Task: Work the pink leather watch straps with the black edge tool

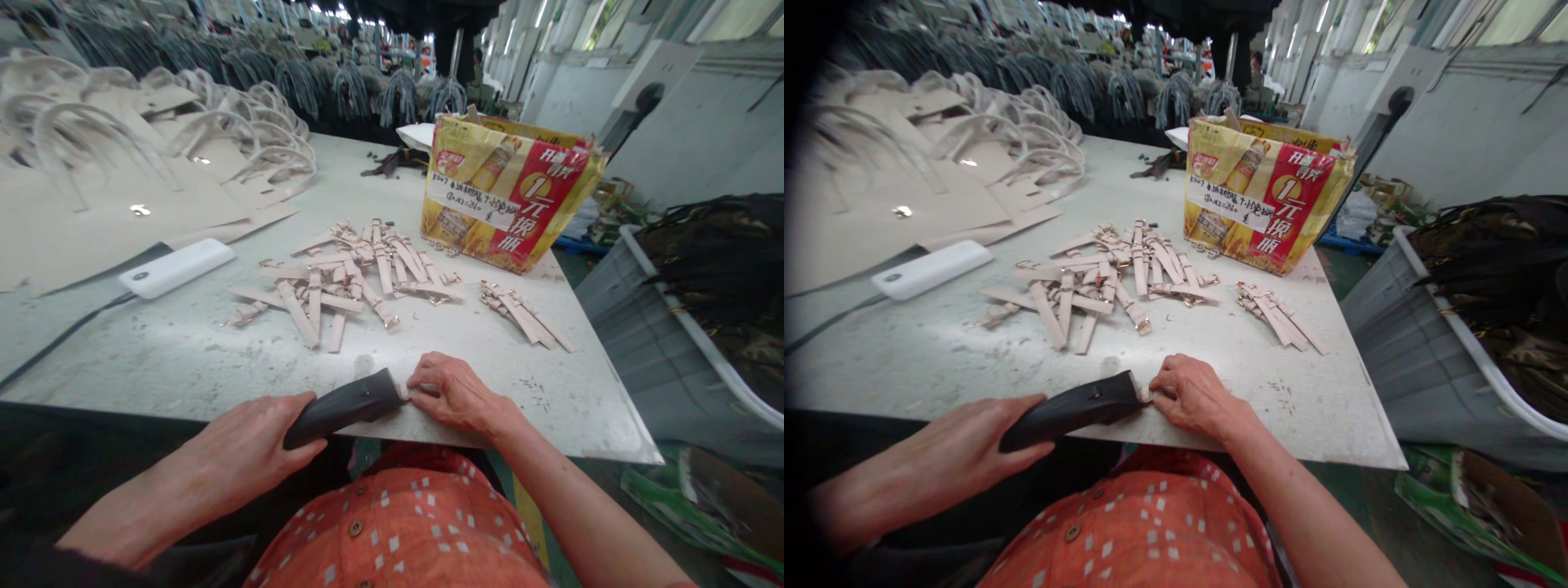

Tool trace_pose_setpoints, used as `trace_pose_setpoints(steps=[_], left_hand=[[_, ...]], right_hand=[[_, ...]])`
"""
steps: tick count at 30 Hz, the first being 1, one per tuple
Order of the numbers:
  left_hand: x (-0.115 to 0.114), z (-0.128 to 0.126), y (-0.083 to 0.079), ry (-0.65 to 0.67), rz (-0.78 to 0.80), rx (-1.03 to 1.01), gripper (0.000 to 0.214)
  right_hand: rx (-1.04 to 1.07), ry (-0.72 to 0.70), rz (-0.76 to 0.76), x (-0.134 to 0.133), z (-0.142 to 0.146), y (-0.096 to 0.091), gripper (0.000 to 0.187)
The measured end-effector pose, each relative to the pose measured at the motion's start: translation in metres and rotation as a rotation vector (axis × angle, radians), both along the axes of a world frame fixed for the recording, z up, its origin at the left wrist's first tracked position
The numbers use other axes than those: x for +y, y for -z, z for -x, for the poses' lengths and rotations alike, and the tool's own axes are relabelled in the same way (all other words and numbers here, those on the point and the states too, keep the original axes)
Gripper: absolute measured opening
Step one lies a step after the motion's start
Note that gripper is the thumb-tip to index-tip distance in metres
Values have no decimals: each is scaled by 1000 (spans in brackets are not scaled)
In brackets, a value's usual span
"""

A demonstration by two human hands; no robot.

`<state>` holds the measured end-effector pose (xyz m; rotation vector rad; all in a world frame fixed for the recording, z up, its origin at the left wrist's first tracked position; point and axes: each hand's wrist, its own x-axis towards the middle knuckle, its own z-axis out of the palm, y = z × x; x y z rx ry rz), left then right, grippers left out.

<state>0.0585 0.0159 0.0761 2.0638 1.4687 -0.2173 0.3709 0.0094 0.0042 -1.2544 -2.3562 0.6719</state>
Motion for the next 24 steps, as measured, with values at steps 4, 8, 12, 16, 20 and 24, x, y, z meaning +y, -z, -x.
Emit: trace_pose_setpoints(steps=[4,8,12,16,20,24], left_hand=[[1,-1,-3,37,37,52,46],[4,-1,-4,26,51,68,51],[4,0,-2,39,35,76,51],[1,-1,-5,56,39,139,49],[0,-6,-10,85,43,191,49],[1,-9,-12,85,60,181,51]], right_hand=[[-44,-33,-15,-2,-8,0,21],[27,-15,-63,-6,-10,13,25],[175,57,-91,-7,-8,28,28],[270,74,-80,-3,-7,36,16],[274,49,-89,2,-5,38,13],[295,43,-50,3,-3,37,13]])
